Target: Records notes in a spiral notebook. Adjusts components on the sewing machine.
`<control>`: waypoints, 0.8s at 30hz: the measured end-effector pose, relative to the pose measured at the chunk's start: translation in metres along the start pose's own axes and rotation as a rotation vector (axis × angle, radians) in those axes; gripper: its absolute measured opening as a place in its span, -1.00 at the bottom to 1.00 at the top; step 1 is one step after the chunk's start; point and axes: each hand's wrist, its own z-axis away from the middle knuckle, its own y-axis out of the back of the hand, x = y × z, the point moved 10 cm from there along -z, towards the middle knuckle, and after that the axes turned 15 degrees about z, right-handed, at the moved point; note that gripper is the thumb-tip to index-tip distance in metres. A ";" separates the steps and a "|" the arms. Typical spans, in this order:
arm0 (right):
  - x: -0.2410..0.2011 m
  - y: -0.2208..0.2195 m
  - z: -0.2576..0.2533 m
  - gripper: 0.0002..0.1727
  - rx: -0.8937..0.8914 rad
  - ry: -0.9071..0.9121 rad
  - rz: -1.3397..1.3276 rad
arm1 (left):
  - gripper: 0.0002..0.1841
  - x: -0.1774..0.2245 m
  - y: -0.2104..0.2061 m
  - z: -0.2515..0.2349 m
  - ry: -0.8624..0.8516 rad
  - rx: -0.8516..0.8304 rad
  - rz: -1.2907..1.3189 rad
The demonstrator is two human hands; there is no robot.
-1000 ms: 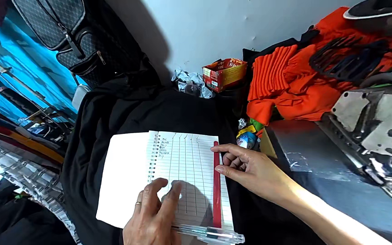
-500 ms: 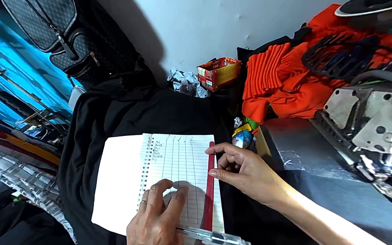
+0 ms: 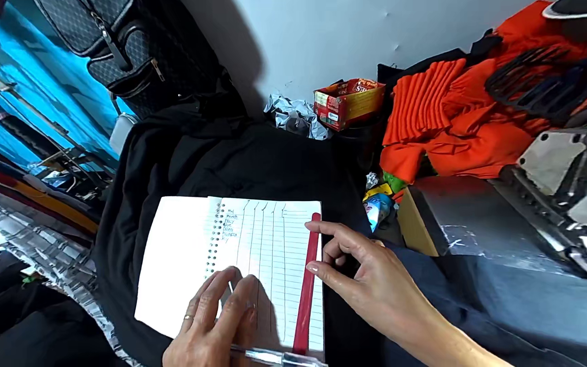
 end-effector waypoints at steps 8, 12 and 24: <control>0.004 0.002 -0.012 -0.40 -0.085 0.107 0.078 | -0.81 0.030 0.008 0.024 -0.047 0.062 0.192; 0.005 0.005 -0.013 -0.24 -0.043 0.122 0.107 | -0.79 0.029 0.002 0.041 0.026 0.096 0.257; 0.006 0.008 -0.005 -0.26 -0.025 0.169 0.191 | -0.65 0.003 0.008 0.006 0.039 0.142 -0.001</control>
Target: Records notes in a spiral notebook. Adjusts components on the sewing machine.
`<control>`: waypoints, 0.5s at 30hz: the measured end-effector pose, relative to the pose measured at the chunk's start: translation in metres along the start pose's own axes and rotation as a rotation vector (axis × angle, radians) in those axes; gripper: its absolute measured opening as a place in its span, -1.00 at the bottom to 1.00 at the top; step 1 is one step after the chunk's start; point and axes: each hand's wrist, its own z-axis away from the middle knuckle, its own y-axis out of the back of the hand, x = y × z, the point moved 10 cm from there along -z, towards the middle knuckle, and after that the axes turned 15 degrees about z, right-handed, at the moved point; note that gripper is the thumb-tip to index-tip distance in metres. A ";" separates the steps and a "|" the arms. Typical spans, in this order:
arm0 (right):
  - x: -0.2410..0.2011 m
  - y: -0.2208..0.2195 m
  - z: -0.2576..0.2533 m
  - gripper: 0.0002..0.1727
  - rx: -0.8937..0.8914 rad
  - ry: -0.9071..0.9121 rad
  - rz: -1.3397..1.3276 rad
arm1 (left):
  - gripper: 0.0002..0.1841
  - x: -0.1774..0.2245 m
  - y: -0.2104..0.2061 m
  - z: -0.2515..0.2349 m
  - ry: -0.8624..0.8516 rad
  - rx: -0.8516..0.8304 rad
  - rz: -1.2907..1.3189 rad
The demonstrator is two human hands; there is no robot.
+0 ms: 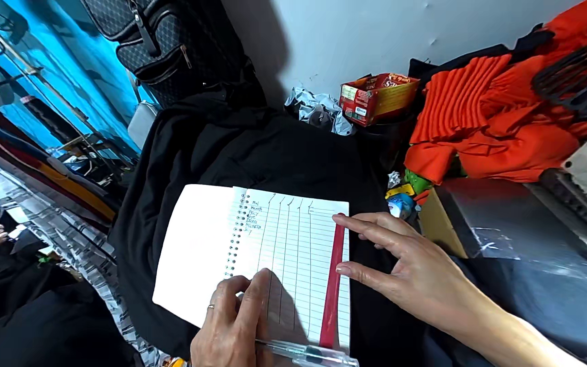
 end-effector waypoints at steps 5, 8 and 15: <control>0.000 0.000 0.000 -0.25 0.000 0.005 -0.013 | -0.67 0.007 0.001 0.001 -0.029 -0.002 0.044; 0.000 0.000 0.000 -0.27 0.002 -0.002 -0.012 | -0.64 0.007 -0.002 0.003 -0.024 -0.011 0.035; 0.000 0.000 0.001 -0.27 0.004 -0.009 -0.018 | -0.67 0.015 -0.004 0.005 -0.030 -0.056 0.100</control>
